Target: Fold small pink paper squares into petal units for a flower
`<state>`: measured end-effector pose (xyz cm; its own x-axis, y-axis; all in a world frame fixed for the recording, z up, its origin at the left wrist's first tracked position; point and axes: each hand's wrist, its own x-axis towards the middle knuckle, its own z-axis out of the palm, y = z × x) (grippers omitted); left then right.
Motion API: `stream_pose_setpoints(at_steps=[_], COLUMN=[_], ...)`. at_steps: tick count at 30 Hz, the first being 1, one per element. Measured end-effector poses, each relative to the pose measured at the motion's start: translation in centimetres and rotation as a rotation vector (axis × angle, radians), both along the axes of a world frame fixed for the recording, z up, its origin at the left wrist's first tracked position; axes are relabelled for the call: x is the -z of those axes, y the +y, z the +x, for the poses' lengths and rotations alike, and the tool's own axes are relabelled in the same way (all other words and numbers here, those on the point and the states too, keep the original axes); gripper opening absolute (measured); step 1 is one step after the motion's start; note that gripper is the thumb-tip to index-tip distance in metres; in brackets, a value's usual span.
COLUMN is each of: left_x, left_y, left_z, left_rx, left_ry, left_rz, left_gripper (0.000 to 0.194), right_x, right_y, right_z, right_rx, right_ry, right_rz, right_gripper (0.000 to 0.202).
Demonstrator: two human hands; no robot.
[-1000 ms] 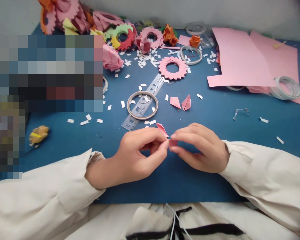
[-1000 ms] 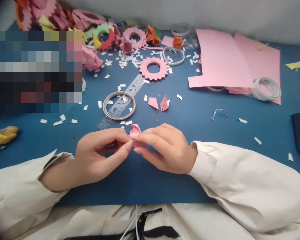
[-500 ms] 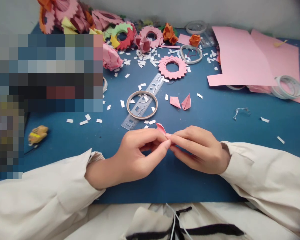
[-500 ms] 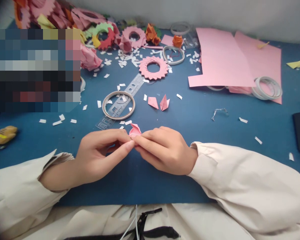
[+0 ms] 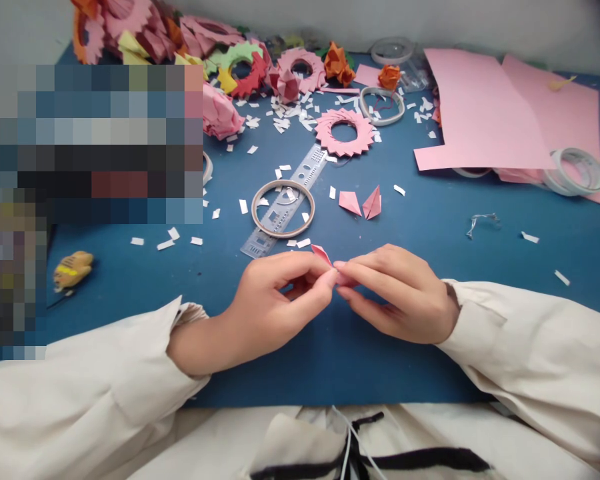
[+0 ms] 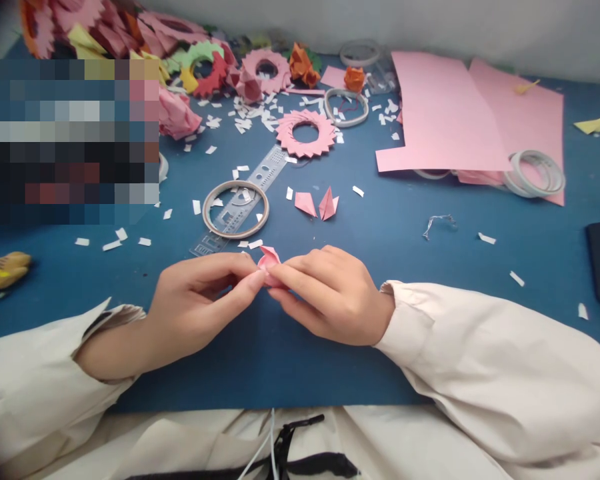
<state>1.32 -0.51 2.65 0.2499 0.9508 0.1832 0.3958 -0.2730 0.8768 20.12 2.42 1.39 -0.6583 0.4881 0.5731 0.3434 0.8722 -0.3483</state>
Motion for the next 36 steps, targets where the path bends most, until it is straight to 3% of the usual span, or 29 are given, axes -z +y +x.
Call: stream_pose_setpoints(at_steps=[12, 30, 36], left_x=[0.17, 0.25, 0.41], left_y=[-0.32, -0.38, -0.36], left_z=[0.0, -0.02, -0.01], left_rx=[-0.048, -0.014, -0.02], left_ry=[-0.038, -0.037, -0.051], left_rz=[0.073, 0.202, 0.252], left_gripper=[0.007, 0.005, 0.007], right_x=[-0.08, 0.09, -0.06], right_y=[0.2, 0.49, 0.49], right_z=[0.09, 0.17, 0.28], right_rx=[0.002, -0.076, -0.047], right_ry=[-0.009, -0.008, -0.038], right_rz=[0.044, 0.003, 0.085], right_gripper=[0.028, 0.025, 0.023])
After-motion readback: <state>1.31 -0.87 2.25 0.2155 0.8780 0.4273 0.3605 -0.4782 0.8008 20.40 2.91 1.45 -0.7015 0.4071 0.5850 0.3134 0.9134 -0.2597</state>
